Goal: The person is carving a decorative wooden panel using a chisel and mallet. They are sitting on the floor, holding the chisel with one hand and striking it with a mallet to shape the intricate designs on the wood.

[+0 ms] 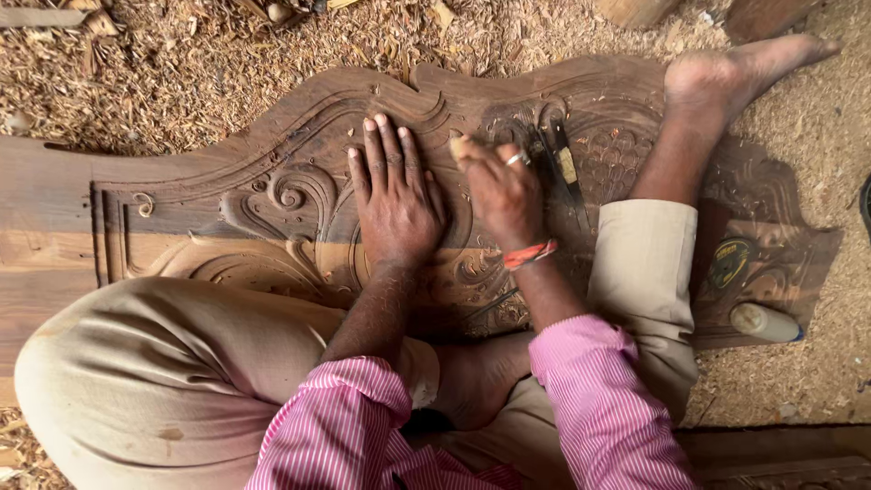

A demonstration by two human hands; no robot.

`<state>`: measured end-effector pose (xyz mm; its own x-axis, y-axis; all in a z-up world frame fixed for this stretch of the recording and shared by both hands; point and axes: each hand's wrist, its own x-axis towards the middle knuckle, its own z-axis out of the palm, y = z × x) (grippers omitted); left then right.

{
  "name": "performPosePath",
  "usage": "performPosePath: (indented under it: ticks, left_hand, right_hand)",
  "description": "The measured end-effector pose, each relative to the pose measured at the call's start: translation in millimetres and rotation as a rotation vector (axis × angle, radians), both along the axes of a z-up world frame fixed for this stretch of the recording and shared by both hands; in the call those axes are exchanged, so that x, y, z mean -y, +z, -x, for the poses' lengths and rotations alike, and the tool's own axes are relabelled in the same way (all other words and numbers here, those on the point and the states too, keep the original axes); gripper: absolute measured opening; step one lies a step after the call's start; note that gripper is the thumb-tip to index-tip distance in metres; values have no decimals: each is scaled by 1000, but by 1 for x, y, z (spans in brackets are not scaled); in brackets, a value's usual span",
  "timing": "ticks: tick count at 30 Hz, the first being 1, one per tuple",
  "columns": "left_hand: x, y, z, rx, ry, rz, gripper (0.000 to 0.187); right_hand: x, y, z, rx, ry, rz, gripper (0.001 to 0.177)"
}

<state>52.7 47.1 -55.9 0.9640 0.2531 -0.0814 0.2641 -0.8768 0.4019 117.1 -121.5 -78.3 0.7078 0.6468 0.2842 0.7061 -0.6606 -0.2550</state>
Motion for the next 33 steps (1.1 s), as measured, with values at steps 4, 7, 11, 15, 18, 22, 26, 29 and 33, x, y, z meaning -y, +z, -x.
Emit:
performPosePath:
  ticks: [4,7,11,15,18,22,26,29,33]
  left_hand:
    - [-2,7,-4,22,5,-11,62]
    - [-1,1,2,82,21,85,59]
    - [-5,7,-7,131,13,15,59]
    - [1,-1,2,103,11,62,59]
    - [-1,8,5,115,10,56,60]
    - [0,6,-2,129,19,33,60]
    - [-1,3,2,150,3,46,59]
    - [-1,11,-4,170,28,13,60]
    - [2,2,2,117,5,31,61]
  right_hand:
    - [-5,-9,-2,0,-24,-76,9]
    - [0,-11,-7,-67,-103,30,8]
    - [-4,20,15,44,-21,-20,19]
    - [-3,13,8,-65,-83,17,37]
    - [-16,15,10,-31,-140,-9,25]
    - [-19,14,3,-55,-171,-60,26]
    - [-19,12,23,-61,-177,-119,26]
    - [-33,22,37,-32,-236,-56,19]
    - [-27,17,25,-12,-244,-10,23]
